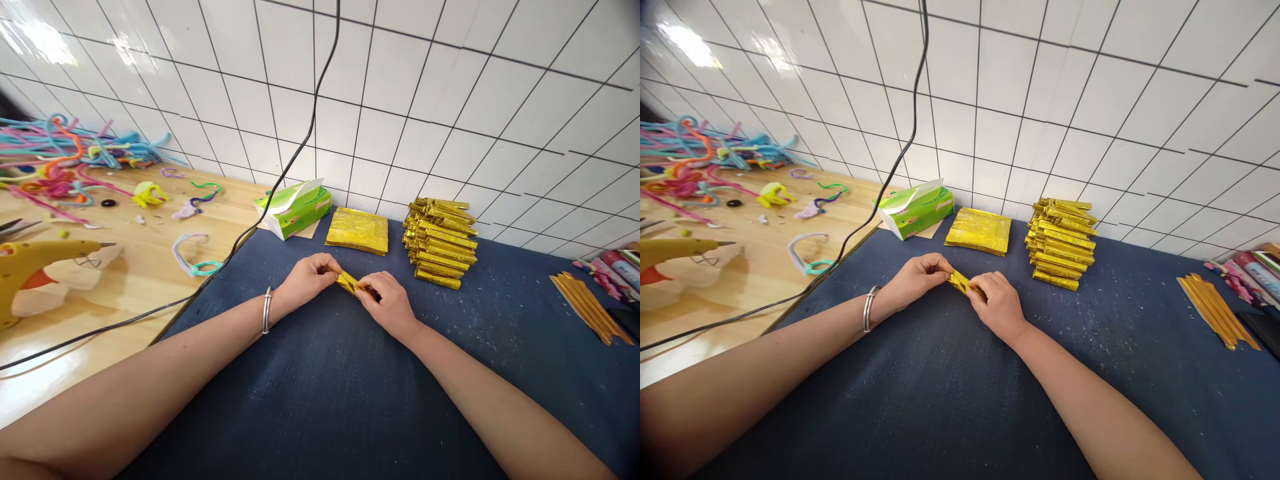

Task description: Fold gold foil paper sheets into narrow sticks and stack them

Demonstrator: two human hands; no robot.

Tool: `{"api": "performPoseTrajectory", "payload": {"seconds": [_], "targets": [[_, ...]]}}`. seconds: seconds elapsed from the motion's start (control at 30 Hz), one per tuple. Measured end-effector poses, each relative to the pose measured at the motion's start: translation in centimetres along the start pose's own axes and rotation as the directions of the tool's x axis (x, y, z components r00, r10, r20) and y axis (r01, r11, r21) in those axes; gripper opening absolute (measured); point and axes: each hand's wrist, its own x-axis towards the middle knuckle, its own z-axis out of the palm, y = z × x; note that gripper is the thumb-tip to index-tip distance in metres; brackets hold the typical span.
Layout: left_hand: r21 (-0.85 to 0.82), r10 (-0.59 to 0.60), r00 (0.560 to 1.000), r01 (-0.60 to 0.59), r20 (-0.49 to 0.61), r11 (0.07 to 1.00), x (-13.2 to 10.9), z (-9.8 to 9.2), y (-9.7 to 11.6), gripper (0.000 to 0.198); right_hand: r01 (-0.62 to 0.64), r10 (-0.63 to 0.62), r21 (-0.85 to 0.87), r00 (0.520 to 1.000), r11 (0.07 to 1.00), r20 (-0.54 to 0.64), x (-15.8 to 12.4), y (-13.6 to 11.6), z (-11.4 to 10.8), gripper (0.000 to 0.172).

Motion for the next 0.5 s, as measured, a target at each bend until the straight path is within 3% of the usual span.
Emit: {"api": "performPoseTrajectory", "payload": {"seconds": [0.3,0.5], "targets": [[0.045,0.021,1.0,-0.022,0.01,0.999,-0.01,0.04,0.06,0.009,0.022,-0.022,-0.002,0.999,1.0,0.027,-0.03,0.02,-0.01,0.011],[0.227,0.099,0.994,-0.106,0.041,0.968,0.21,-0.38,-0.32,0.01,0.008,-0.007,-0.026,0.999,1.0,0.039,-0.05,0.28,0.08,0.009]]}}
